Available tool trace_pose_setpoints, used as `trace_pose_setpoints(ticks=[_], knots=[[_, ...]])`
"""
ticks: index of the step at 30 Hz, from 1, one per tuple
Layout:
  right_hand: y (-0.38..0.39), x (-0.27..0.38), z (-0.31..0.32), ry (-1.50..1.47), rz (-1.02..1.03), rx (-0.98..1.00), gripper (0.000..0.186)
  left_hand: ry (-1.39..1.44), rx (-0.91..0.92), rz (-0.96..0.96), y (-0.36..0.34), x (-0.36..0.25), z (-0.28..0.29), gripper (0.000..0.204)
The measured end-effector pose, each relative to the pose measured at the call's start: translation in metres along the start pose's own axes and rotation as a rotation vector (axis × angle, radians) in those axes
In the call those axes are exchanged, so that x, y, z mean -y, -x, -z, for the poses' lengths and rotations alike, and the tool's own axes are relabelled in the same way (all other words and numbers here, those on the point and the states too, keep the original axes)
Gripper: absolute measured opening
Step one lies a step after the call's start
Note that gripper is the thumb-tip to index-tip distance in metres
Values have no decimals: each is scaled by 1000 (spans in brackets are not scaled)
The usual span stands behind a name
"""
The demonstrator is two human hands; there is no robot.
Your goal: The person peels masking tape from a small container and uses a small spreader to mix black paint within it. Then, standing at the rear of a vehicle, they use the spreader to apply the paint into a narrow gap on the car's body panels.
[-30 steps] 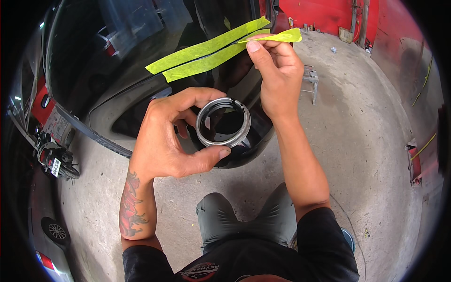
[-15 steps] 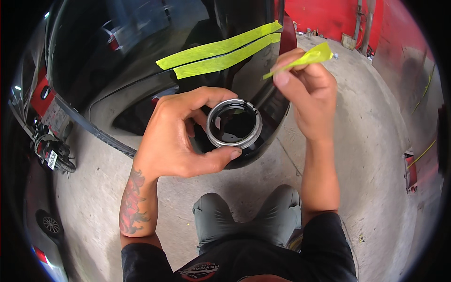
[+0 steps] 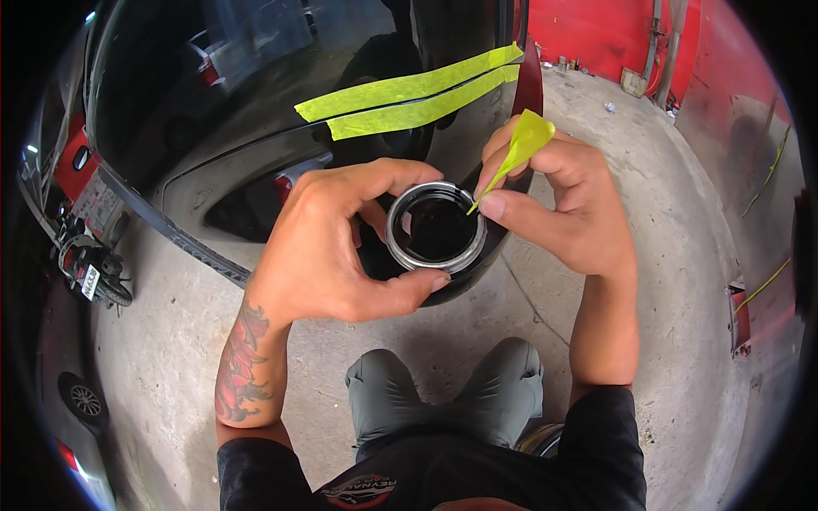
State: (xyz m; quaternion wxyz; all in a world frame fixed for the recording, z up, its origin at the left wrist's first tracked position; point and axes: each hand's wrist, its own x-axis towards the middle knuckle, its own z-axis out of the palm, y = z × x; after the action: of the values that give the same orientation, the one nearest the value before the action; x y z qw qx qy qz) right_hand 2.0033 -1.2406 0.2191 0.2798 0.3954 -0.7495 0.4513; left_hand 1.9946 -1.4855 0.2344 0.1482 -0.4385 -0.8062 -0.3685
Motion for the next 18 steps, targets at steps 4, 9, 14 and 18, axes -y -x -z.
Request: trace_pose_setpoints(ticks=[4,9,14,18], knots=[[0,-1,1,-73,25,37,11,-43,-18,-42,0,0,-2,72],[0,-1,4,-27,28,97,11,-57,-27,-51,-1,0,-2,73],[1,-2,2,-58,60,97,12,-66,-31,-51,1,2,-1,72],[2,1,3,-55,2,63,12,-49,-22,-53,-1,1,-1,73]])
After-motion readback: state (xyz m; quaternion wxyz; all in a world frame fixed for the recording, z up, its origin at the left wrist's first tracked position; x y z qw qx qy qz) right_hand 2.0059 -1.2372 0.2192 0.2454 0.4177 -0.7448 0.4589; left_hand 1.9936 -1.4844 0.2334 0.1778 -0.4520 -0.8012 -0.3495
